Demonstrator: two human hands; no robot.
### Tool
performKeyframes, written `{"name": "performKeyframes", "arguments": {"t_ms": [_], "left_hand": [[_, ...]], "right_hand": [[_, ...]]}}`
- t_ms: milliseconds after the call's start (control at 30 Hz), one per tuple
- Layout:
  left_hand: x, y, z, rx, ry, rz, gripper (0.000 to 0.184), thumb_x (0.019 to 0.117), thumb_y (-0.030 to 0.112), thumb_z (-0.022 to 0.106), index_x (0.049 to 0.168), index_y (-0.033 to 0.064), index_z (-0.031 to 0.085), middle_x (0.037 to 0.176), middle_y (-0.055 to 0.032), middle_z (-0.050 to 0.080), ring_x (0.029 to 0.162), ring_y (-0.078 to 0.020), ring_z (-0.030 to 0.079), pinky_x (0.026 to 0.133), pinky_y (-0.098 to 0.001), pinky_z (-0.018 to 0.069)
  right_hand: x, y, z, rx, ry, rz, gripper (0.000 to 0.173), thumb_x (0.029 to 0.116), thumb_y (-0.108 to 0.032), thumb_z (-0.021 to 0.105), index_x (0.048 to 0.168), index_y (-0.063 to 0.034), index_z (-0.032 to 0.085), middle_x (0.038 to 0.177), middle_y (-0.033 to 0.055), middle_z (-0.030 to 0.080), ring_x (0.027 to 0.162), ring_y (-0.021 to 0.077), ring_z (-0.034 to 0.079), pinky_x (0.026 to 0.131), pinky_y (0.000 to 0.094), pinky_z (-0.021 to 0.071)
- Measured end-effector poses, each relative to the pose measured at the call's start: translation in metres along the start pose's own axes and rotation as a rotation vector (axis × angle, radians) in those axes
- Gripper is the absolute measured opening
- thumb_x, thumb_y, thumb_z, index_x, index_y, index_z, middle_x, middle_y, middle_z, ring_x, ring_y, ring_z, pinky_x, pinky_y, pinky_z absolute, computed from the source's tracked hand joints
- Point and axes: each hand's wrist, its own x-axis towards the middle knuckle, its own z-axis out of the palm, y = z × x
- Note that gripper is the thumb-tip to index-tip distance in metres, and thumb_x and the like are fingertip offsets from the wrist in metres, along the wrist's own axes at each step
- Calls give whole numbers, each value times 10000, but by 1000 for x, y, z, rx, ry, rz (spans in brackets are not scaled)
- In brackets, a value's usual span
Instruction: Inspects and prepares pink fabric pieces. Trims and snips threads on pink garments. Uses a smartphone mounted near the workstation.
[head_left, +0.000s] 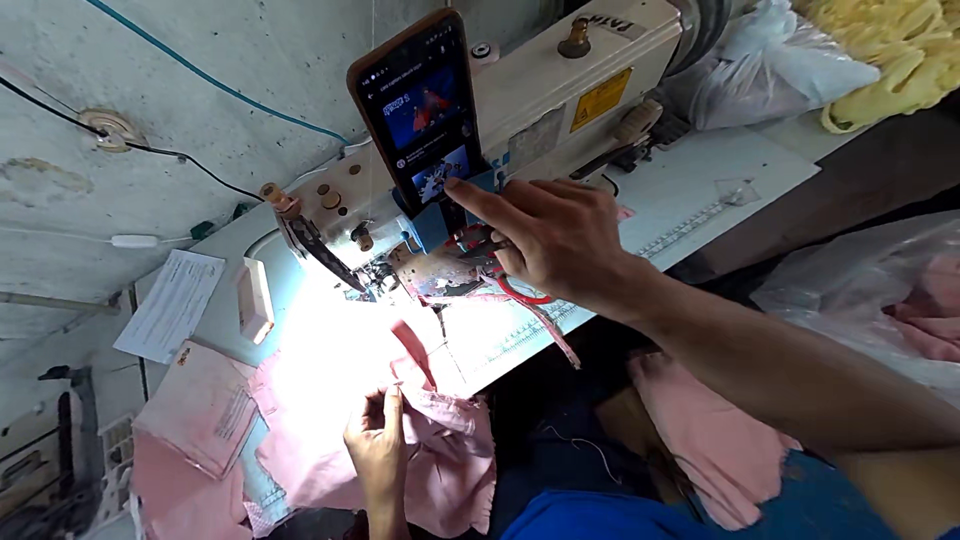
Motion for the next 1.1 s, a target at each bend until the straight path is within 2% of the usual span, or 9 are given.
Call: {"name": "performKeyframes", "arguments": {"t_ms": [100,267,400,600,967,1100], "left_hand": [[-1,0,0,27,-4,-2,65,949,39,630,925,7,681,755,-9,686,656,-78,675,626,-231,599],[-1,1,1,34,-6,-2,63,948,39,633,927,4,681,753,-13,684,654,-83,674,619,-235,597],[0,-1,2,48,2,4,62,945,53,643,934,10,688,751,-6,684,654,-73,670,620,-223,593],[0,0,3,56,5,2,69,944,61,645,934,7,686,742,-4,683,638,-73,671,603,-227,596],[-1,-1,3,73,13,10,66,941,62,646,942,10,687,751,3,682,644,-64,667,607,-214,591],[-1,-3,2,83,6,19,75,942,75,649,940,14,694,751,1,687,643,-72,674,598,-228,596]], "right_hand": [[13,6,-3,-50,-7,-6,490,997,-121,535,1480,-187,581,761,121,606,594,307,571,502,414,404],[33,9,-13,-40,49,62,533,969,-69,519,1488,-176,573,789,126,603,602,302,567,509,415,400],[24,6,-12,21,70,48,529,959,-77,531,1484,-128,573,775,106,613,598,272,560,514,396,403],[3,7,-1,29,19,-3,474,977,-121,521,1440,-151,620,739,96,599,591,280,568,506,401,404],[29,9,-12,30,75,48,540,943,-70,538,1476,-142,585,778,107,617,605,279,573,511,396,412],[16,8,-8,40,73,24,487,974,-113,529,1453,-145,608,750,96,609,589,273,564,500,402,401]]}}
